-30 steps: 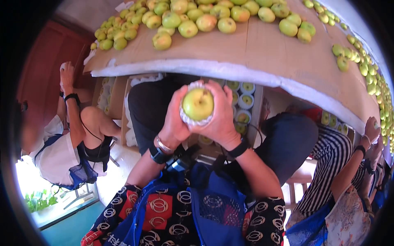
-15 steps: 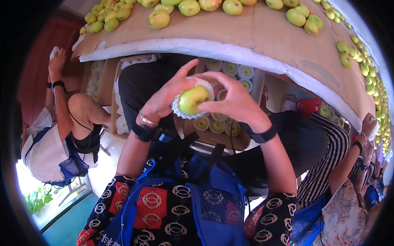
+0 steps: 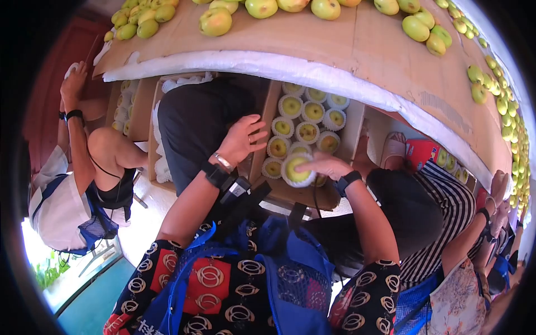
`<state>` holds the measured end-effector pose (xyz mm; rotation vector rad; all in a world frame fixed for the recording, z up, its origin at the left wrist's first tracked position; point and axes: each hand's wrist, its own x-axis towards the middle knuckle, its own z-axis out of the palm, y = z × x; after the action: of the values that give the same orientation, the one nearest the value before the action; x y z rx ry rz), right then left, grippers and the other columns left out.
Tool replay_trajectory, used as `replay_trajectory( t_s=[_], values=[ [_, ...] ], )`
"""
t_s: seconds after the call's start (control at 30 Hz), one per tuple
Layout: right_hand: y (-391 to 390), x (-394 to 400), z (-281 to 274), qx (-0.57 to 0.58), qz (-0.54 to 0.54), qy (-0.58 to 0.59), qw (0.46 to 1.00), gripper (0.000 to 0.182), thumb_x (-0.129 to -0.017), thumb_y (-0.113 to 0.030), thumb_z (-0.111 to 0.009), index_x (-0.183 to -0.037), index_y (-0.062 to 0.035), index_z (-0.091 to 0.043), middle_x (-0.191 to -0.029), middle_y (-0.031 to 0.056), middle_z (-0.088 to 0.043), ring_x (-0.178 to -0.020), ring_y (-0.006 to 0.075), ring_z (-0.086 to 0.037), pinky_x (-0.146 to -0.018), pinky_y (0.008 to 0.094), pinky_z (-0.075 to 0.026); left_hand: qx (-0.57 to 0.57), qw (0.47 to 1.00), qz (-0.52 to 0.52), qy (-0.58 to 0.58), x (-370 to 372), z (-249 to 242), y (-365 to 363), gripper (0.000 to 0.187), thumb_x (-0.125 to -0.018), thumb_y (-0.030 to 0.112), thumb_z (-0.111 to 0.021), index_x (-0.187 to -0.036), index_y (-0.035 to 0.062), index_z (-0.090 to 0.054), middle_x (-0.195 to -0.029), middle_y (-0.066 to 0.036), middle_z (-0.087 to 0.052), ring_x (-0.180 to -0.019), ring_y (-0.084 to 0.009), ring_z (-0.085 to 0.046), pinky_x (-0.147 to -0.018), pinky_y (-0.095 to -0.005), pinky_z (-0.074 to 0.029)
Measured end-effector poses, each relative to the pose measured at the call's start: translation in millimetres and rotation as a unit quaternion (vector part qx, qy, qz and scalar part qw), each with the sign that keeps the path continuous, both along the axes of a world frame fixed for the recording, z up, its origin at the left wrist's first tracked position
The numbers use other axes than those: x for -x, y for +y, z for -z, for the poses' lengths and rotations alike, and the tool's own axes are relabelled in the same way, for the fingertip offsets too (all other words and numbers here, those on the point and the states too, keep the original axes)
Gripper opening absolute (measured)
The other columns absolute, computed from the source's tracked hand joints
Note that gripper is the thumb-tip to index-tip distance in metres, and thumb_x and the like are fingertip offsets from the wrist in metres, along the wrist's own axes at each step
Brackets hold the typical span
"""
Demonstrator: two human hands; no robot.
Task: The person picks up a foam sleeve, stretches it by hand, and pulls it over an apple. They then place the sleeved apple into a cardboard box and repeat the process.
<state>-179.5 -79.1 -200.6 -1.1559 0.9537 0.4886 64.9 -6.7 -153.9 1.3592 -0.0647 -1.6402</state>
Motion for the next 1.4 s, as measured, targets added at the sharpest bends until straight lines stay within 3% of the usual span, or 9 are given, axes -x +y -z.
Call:
replay_trajectory(
  t_s=[0.13,0.23,0.47,0.67,0.83,0.93,1.27,1.33,1.4],
  values=[
    [33,8,52,-0.044,-0.046,0.139,0.988,0.037,-0.067,-0.046,-0.074,-0.083,-0.0138,-0.065,-0.06,-0.0046,-0.049,-0.047,0.006,-0.037,-0.043,0.0223,-0.026,0.026,0.999,-0.019,0.013,1,-11,-5,0.037,-0.086,0.025,-0.055,-0.118,0.0114,-0.046,-0.122,-0.009,-0.05,-0.109,-0.0253,-0.049,-0.089,-0.045,-0.041],
    [28,-4,69,-0.042,0.001,0.202,0.979,0.042,-0.066,-0.046,-0.074,-0.084,-0.0093,-0.066,-0.065,-0.0003,-0.056,-0.049,0.0088,-0.044,-0.044,0.0243,-0.033,0.005,0.999,0.012,0.042,7,-8,-11,0.031,-0.086,0.021,-0.055,-0.115,0.0111,-0.048,-0.117,-0.007,-0.053,-0.105,-0.0218,-0.052,-0.086,-0.0412,-0.043],
    [5,-36,45,0.243,-0.359,0.106,0.895,0.08,-0.057,-0.057,-0.072,-0.099,0.01,-0.059,-0.087,0.0263,-0.063,-0.08,0.0342,-0.064,-0.068,0.0398,-0.05,0.046,0.998,0.035,0.003,21,-8,-35,0.032,-0.087,0.023,-0.054,-0.116,0.0103,-0.048,-0.116,-0.006,-0.054,-0.107,-0.021,-0.051,-0.087,-0.0371,-0.041],
    [32,-38,72,0.14,-0.277,0.119,0.943,0.078,-0.061,-0.056,-0.071,-0.11,0.0032,-0.059,-0.104,0.0228,-0.061,-0.094,0.0301,-0.061,-0.08,0.0364,-0.047,0.05,0.997,0.055,-0.008,22,-12,-34,0.031,-0.087,0.024,-0.053,-0.114,0.0108,-0.049,-0.116,-0.004,-0.055,-0.108,-0.0185,-0.05,-0.089,-0.0361,-0.038],
    [50,6,110,0.043,0.022,0.2,0.979,0.071,-0.065,-0.05,-0.073,-0.112,0.0025,-0.058,-0.1,0.0149,-0.063,-0.079,0.022,-0.06,-0.064,0.0327,-0.048,0.045,0.997,0.053,0.021,23,-1,-30,0.025,-0.085,0.025,-0.056,-0.107,0.0134,-0.053,-0.112,-0.001,-0.056,-0.105,-0.0158,-0.05,-0.087,-0.0341,-0.038],
    [43,7,134,-0.077,0.03,0.21,0.974,0.053,-0.071,-0.041,-0.073,-0.11,-0.008,-0.058,-0.097,0.0017,-0.062,-0.08,0.013,-0.056,-0.066,0.0272,-0.045,0.032,0.998,0.046,0.02,23,0,-29,0.025,-0.085,0.025,-0.057,-0.106,0.0138,-0.053,-0.11,-0.001,-0.057,-0.103,-0.0148,-0.05,-0.085,-0.0331,-0.038],
    [56,23,176,-0.071,-0.014,0.21,0.975,0.046,-0.07,-0.025,-0.075,-0.109,-0.0059,-0.058,-0.095,0.0054,-0.062,-0.084,0.0177,-0.058,-0.067,0.0332,-0.048,0.034,0.998,0.057,-0.002,25,2,-31,0.021,-0.085,0.024,-0.055,-0.104,0.0142,-0.053,-0.107,0.0,-0.057,-0.1,-0.0135,-0.049,-0.085,-0.0331,-0.037],
    [72,54,231,0.012,0.033,-0.055,0.998,0.048,-0.07,-0.023,-0.074,-0.111,-0.005,-0.058,-0.1,0.0087,-0.061,-0.089,0.0206,-0.057,-0.071,0.0341,-0.048,0.027,0.998,0.051,-0.008,25,4,-33,0.021,-0.085,0.024,-0.055,-0.103,0.014,-0.053,-0.106,0.0,-0.058,-0.099,-0.0126,-0.049,-0.085,-0.033,-0.037],
    [72,30,201,0.015,0.063,-0.022,0.998,0.049,-0.07,-0.026,-0.073,-0.111,-0.0055,-0.058,-0.104,0.0107,-0.06,-0.092,0.0228,-0.057,-0.074,0.0344,-0.047,0.033,0.998,0.048,-0.005,24,3,-32,0.02,-0.085,0.024,-0.055,-0.103,0.0139,-0.054,-0.106,0.0,-0.058,-0.099,-0.0126,-0.049,-0.085,-0.033,-0.037]
  ],
)
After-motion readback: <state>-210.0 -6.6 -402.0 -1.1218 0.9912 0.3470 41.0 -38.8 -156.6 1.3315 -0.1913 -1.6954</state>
